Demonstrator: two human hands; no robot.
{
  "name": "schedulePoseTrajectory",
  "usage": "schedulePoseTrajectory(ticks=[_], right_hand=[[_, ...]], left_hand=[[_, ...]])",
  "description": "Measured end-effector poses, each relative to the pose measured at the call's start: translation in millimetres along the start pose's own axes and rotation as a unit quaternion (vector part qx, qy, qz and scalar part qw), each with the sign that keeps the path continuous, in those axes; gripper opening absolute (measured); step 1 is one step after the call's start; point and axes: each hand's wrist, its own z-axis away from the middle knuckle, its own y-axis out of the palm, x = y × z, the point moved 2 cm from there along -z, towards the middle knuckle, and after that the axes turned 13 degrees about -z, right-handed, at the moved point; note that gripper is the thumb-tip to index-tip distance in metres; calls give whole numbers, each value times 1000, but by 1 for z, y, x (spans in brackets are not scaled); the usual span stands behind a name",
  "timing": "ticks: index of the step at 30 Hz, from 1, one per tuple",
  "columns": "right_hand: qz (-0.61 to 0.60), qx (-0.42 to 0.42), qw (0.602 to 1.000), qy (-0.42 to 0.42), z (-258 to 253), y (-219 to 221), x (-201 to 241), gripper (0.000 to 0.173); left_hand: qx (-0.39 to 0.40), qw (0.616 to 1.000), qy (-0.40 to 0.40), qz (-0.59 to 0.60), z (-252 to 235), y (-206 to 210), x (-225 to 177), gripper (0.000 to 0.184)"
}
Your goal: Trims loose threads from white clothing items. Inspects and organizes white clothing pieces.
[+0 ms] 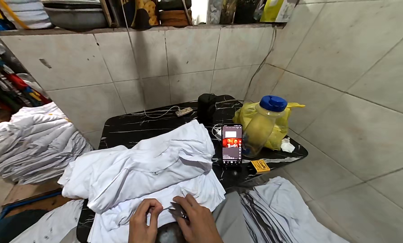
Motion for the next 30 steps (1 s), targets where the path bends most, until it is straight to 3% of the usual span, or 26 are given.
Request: schedulePoseTrajectory(ticks=[3, 9, 16, 30], right_hand=[[-34, 60, 998, -15, 2, 0, 6, 48], [-28, -18, 999, -17, 4, 10, 2, 39], [-15, 24, 999, -24, 0, 16, 7, 38], [17, -25, 998, -55, 0, 27, 8, 36]], left_hand=[[-1, 1000, 4, 23, 2, -1, -3, 10], [-18, 998, 11, 52, 4, 0, -1, 8], [-18, 997, 25, 69, 7, 4, -1, 10], [-48, 994, 44, 87, 10, 7, 2, 10]])
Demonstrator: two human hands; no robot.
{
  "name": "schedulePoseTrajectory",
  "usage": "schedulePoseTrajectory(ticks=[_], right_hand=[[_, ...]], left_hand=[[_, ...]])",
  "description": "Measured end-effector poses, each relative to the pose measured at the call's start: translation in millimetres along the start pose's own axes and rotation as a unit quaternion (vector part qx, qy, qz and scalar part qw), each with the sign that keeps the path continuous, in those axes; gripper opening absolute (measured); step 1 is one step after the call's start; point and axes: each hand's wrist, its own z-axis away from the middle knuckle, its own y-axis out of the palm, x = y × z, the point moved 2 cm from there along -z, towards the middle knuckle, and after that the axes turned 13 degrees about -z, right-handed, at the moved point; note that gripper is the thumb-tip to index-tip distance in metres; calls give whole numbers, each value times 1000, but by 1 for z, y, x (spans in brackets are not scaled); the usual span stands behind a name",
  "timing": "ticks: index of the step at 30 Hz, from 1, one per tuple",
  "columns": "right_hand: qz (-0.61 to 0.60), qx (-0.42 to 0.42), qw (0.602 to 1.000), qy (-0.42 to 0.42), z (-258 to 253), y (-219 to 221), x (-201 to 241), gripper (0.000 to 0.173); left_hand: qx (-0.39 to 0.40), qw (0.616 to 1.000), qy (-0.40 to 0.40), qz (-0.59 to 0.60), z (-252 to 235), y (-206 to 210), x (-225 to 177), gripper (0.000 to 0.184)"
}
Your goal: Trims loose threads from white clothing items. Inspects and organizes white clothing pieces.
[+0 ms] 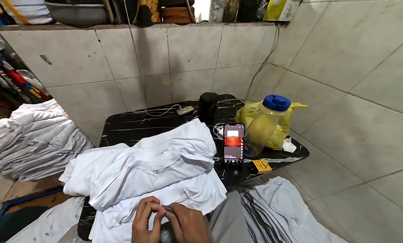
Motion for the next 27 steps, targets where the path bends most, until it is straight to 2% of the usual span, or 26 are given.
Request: schedulePoseTrajectory(ticks=[3, 5, 6, 8, 10, 11, 12, 13, 15, 17, 19, 24, 27], right_hand=[[-19, -61, 998, 14, -3, -3, 4, 40], [-10, -135, 991, -6, -5, -2, 1, 40], [-2, -161, 987, -9, -6, -2, -3, 38], [5, -151, 988, 26, -10, -8, -9, 40], [3, -100, 992, 78, -12, -14, -12, 51], [4, -82, 993, 90, -13, -16, -13, 53], [6, -73, 993, 90, -14, -16, -14, 52], [8, -73, 994, 83, -14, -16, -14, 52], [12, -85, 994, 61, -14, -15, -14, 50], [16, -94, 994, 51, -13, -14, -14, 49], [26, -98, 994, 50, -12, -14, -14, 49], [43, -107, 992, 44, -13, -11, -17, 48], [47, -109, 992, 40, -12, -11, -17, 48]], left_hand=[[-6, 999, -13, 32, 0, -3, 3, 9], [25, 998, -4, 51, 1, -8, 3, 10], [74, 995, 12, 59, 2, -13, 0, 14], [238, 967, 55, 70, 3, -24, -16, 27], [388, 916, 70, 73, 4, -36, -38, 25], [414, 905, 64, 80, 4, -41, -45, 21], [401, 911, 60, 73, 3, -46, -46, 17], [351, 933, 58, 47, 2, -53, -43, 14], [203, 977, 38, -53, -3, -66, -28, 11], [78, 989, 5, -128, -6, -80, -10, 10], [4, 988, -22, -156, -6, -88, -3, 9], [-47, 973, 3, -227, -6, -71, -3, 15], [-69, 945, -51, -317, -9, -50, 9, 24]])
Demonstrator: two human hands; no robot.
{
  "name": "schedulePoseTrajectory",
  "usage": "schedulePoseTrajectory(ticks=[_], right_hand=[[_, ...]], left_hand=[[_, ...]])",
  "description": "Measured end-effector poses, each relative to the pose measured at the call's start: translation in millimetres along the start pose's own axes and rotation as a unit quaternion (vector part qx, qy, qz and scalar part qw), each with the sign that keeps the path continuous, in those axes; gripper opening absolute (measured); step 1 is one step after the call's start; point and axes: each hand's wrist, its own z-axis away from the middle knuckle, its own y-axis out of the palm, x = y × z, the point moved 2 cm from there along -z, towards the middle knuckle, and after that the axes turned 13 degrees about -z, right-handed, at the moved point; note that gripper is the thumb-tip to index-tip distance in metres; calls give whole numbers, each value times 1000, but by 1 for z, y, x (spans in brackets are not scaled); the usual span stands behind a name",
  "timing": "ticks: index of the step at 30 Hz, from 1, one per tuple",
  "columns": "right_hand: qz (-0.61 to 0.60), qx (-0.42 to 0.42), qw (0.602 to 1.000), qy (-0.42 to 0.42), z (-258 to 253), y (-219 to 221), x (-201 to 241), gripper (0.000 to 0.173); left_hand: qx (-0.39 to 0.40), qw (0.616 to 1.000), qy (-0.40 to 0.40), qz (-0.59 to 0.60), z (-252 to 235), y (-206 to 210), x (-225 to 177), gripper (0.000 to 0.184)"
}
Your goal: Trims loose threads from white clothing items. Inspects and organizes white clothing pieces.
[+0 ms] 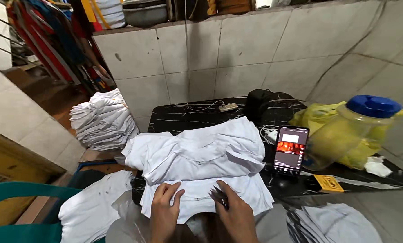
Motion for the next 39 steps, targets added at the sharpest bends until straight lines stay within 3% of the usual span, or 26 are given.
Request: schedulePoseTrajectory(ticks=[3, 7, 9, 12, 16, 19, 21, 23, 26, 29, 33, 39], right_hand=[[-2, 14, 1000, 12, -1, -1, 2, 49], [-14, 37, 999, 31, -1, -4, 2, 50], [-13, 43, 998, 33, -2, -5, 4, 51], [-6, 40, 999, 14, -2, -5, 7, 46], [-43, 31, 997, -49, -5, 7, 17, 39], [-96, 34, 991, -82, -9, 20, 29, 39], [-105, 15, 989, -104, -15, 29, 29, 35], [-97, 17, 991, -96, -21, 34, 24, 32], [-63, 46, 994, -75, -23, 33, 18, 32], [-56, 92, 991, -75, -19, 29, 16, 35], [-72, 166, 982, -52, -19, 19, 17, 41], [-86, 261, 959, -69, -24, 11, 18, 39]], left_hand=[[32, 996, -68, -37, -7, 10, 0, 20], [77, 994, -81, 15, -14, 3, 1, 13], [73, 986, -96, 115, -11, -3, 10, 18], [60, 936, -118, 325, -5, -18, 17, 16], [101, 925, -66, 360, 8, -38, 16, 12], [297, 902, 53, 308, 21, -50, -1, 21], [364, 880, 136, 274, 26, -44, -15, 22], [315, 913, 122, 230, 28, -32, -18, 23], [125, 978, 36, 165, 21, -8, -6, 23], [35, 994, 22, 106, 18, 6, -1, 23], [25, 996, 57, 65, 21, 10, -7, 15], [90, 986, 5, 143, 19, -4, -10, 10]])
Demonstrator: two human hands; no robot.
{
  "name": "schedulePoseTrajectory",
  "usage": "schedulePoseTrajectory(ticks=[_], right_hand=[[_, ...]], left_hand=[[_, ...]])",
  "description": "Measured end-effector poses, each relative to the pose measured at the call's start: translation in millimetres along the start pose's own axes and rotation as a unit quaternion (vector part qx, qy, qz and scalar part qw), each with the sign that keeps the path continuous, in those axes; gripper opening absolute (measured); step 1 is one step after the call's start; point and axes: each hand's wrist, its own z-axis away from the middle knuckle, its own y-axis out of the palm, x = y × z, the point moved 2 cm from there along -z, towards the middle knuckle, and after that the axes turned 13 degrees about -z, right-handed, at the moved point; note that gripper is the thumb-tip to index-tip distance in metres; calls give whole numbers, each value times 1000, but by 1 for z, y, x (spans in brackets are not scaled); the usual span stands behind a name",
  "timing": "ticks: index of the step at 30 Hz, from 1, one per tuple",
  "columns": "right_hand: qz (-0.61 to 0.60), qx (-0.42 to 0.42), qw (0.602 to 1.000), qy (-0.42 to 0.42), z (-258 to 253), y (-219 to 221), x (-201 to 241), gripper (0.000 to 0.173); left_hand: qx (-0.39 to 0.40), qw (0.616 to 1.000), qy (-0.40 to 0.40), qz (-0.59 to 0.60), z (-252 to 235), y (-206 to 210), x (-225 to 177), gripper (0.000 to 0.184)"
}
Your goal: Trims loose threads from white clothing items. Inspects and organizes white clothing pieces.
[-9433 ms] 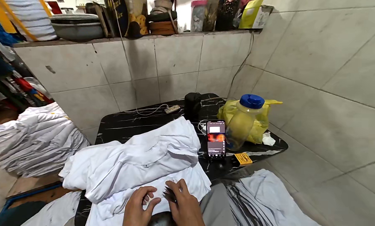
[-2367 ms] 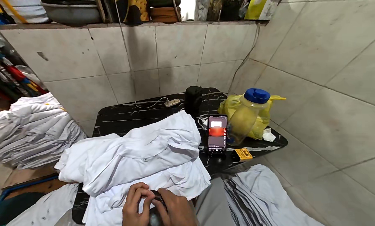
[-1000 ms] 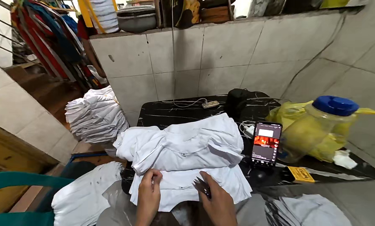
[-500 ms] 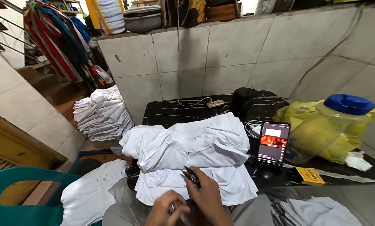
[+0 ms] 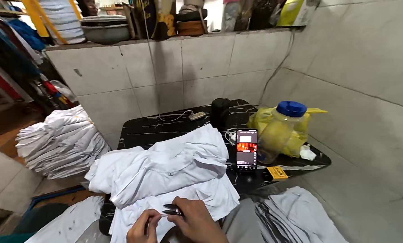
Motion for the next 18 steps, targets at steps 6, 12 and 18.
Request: schedulePoseTrajectory(ticks=[6, 12, 18], right_hand=[[35, 17, 999, -4, -2, 8, 8, 40], [51, -31, 995, -79, 0, 23, 5, 26], [85, -146, 983, -69, 5, 16, 0, 36]], left_hand=[[-30, 999, 36, -15, -2, -3, -7, 13], [-41, 996, 40, -71, 0, -3, -17, 17], [42, 994, 104, 21, -2, -9, -9, 21]])
